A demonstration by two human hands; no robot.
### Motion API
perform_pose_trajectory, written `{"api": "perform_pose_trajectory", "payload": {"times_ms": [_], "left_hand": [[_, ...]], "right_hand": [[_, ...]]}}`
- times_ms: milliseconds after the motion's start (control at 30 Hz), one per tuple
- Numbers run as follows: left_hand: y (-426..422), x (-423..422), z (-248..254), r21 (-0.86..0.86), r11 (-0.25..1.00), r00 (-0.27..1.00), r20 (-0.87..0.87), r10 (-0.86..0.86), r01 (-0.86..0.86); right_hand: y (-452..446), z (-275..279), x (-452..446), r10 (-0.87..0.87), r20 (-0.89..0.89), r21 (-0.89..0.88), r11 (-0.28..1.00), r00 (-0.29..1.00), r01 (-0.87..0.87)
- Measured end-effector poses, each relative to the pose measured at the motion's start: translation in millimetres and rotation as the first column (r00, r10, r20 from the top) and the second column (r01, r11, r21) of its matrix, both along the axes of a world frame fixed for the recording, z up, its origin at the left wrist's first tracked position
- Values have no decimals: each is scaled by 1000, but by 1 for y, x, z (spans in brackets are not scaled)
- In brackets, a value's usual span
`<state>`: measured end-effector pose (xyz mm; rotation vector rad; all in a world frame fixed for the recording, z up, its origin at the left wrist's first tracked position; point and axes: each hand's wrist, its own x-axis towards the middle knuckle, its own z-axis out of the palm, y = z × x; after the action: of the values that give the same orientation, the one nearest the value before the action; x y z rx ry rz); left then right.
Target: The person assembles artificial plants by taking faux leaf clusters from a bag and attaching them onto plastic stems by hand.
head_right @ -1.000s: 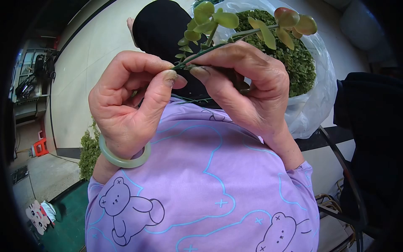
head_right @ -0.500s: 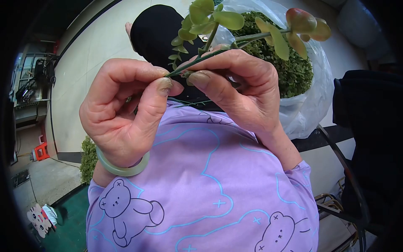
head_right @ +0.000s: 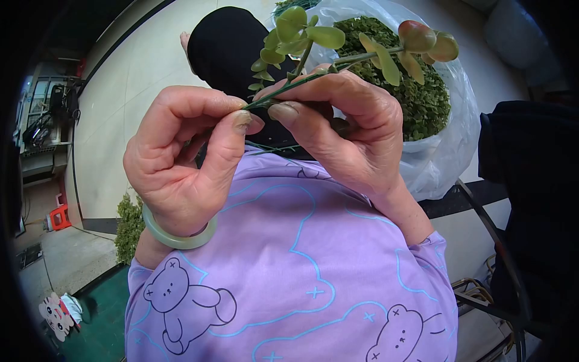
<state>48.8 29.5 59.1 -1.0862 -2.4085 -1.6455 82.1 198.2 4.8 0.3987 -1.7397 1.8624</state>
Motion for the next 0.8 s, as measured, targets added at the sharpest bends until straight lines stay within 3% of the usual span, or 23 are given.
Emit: {"api": "perform_pose_trajectory", "payload": {"times_ms": [133, 267, 533, 733, 800], "left_hand": [[-1, 0, -2, -18, 1000, 999, -34, -1, 0], [0, 1, -4, -26, 1000, 998, -55, -8, 7], [0, -2, -5, 125, 992, 981, 186, -51, 28], [1, 0, -5, 47, 999, 994, 105, 4, -9], [0, 1, -4, 14, 1000, 995, 94, 17, -19]], "right_hand": [[-4, 7, 6, -69, 79, 25, 997, 994, 67], [-7, -1, -4, -80, -134, 96, 991, 988, 93], [-1, 6, 7, -62, 125, 7, 998, 990, 61], [2, 3, 0, -124, -86, 184, 973, 988, 138], [2, 6, 1, -143, -83, 221, 962, 986, 158]]}}
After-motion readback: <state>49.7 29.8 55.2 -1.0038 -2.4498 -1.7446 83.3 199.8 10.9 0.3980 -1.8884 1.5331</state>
